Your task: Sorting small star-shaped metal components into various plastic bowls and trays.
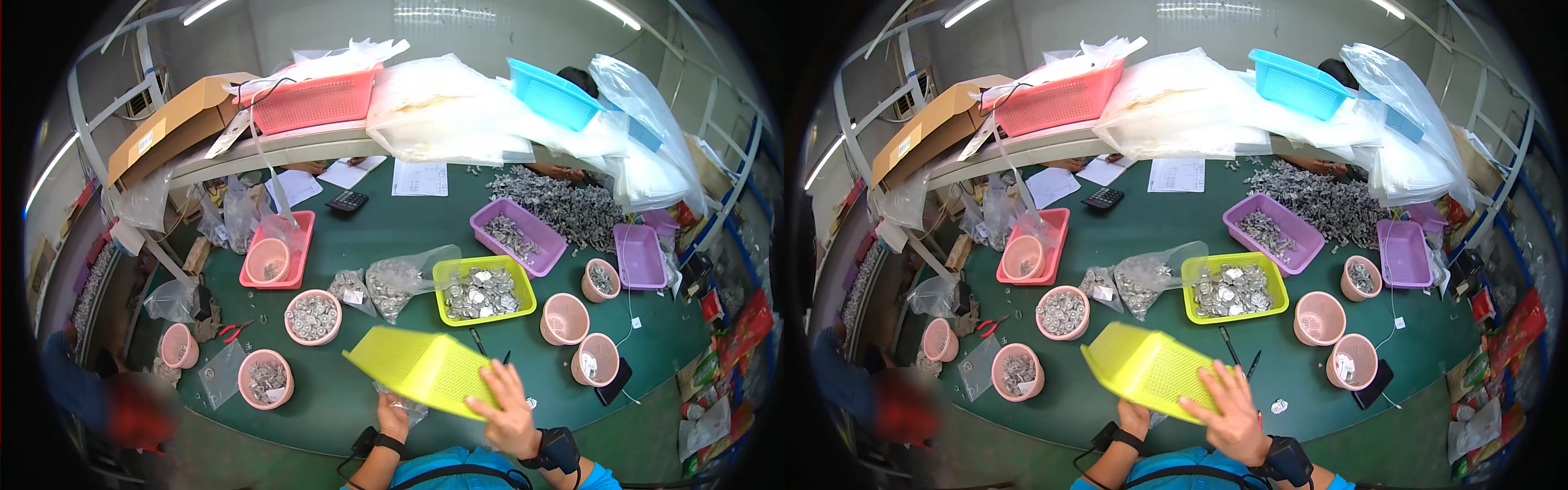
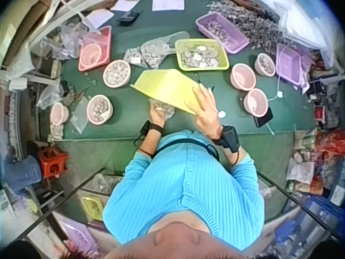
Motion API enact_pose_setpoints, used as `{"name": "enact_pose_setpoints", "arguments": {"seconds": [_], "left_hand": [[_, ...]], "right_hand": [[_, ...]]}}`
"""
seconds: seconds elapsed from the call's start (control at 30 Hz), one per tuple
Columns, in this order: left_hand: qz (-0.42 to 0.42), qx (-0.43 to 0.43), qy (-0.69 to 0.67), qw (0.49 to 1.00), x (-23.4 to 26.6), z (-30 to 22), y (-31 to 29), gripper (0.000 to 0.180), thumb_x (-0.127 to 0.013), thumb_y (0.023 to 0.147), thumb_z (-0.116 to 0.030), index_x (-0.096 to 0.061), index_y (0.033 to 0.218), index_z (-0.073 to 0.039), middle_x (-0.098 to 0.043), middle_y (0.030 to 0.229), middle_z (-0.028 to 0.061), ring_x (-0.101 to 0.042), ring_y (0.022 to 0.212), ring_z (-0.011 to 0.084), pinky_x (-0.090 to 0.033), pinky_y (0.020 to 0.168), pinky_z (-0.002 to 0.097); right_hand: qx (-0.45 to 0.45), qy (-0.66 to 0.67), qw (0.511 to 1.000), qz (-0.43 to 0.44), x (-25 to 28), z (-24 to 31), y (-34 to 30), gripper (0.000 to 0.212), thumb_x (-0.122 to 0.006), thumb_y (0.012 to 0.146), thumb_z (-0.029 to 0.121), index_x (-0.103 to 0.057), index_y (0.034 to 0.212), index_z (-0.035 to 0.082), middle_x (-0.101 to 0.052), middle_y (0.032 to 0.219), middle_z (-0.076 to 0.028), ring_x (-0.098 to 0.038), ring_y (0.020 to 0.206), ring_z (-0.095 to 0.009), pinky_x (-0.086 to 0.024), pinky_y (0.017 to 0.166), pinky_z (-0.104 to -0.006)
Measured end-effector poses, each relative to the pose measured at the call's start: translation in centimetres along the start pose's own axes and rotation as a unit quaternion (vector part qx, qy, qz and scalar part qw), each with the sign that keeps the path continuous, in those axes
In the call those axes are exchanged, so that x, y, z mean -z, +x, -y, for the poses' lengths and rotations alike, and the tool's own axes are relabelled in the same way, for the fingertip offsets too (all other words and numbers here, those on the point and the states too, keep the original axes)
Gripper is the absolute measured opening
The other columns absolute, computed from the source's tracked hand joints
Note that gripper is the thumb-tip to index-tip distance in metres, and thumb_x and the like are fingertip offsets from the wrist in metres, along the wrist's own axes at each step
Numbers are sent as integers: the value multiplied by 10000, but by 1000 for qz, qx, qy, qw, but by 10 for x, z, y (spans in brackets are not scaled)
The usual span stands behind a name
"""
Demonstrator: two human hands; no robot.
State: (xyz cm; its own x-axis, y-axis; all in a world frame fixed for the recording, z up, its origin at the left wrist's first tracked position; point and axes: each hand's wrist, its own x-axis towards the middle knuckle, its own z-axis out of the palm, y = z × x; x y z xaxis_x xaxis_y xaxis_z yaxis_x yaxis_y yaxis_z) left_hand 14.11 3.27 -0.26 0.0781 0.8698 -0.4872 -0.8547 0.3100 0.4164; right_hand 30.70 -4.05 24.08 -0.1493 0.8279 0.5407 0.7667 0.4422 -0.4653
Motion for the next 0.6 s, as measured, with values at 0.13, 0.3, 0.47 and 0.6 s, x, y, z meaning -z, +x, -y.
{"name": "enact_pose_setpoints", "arguments": {"seconds": [0.13, 0.3, 0.47, 0.6], "left_hand": [[-42, -29, 60, 997, -9, -16, -21, 320, -334, 857, -300, -476, 726, -45, -511, 908, 97, -458, 900, 222, -327, 831, 365], [-100, -119, 375, 914, 10, -36, -45, 314, -379, 843, -309, -498, 716, -48, -520, 694, 58, -505, 663, 144, -439, 530, 279], [-146, -174, 421, 878, 34, -54, -47, 327, -374, 851, -287, -460, 643, -49, -485, 577, 32, -474, 486, 101, -394, 395, 201], [-161, -216, 439, 857, 49, -65, -38, 331, -383, 849, -276, -429, 607, -56, -453, 513, 24, -445, 420, 97, -372, 355, 203]], "right_hand": [[-243, 77, 944, -207, 0, -34, -17, 512, -389, 548, -140, -508, 1012, 42, -450, 1098, -171, -415, 1045, -294, -330, 866, -335], [-500, 410, 698, -309, -30, -90, -93, 458, -346, 621, -153, -457, 1037, 4, -526, 900, -52, -517, 799, -150, -425, 666, -247], [-561, 426, 660, -260, -104, -115, -130, 331, -434, 733, -32, -420, 1060, 11, -512, 920, -85, -507, 815, -179, -416, 702, -274], [-514, 39, 841, -165, -130, -124, -137, 345, -508, 731, 93, -410, 1035, -38, -467, 1021, -170, -459, 915, -283, -353, 797, -369]]}}
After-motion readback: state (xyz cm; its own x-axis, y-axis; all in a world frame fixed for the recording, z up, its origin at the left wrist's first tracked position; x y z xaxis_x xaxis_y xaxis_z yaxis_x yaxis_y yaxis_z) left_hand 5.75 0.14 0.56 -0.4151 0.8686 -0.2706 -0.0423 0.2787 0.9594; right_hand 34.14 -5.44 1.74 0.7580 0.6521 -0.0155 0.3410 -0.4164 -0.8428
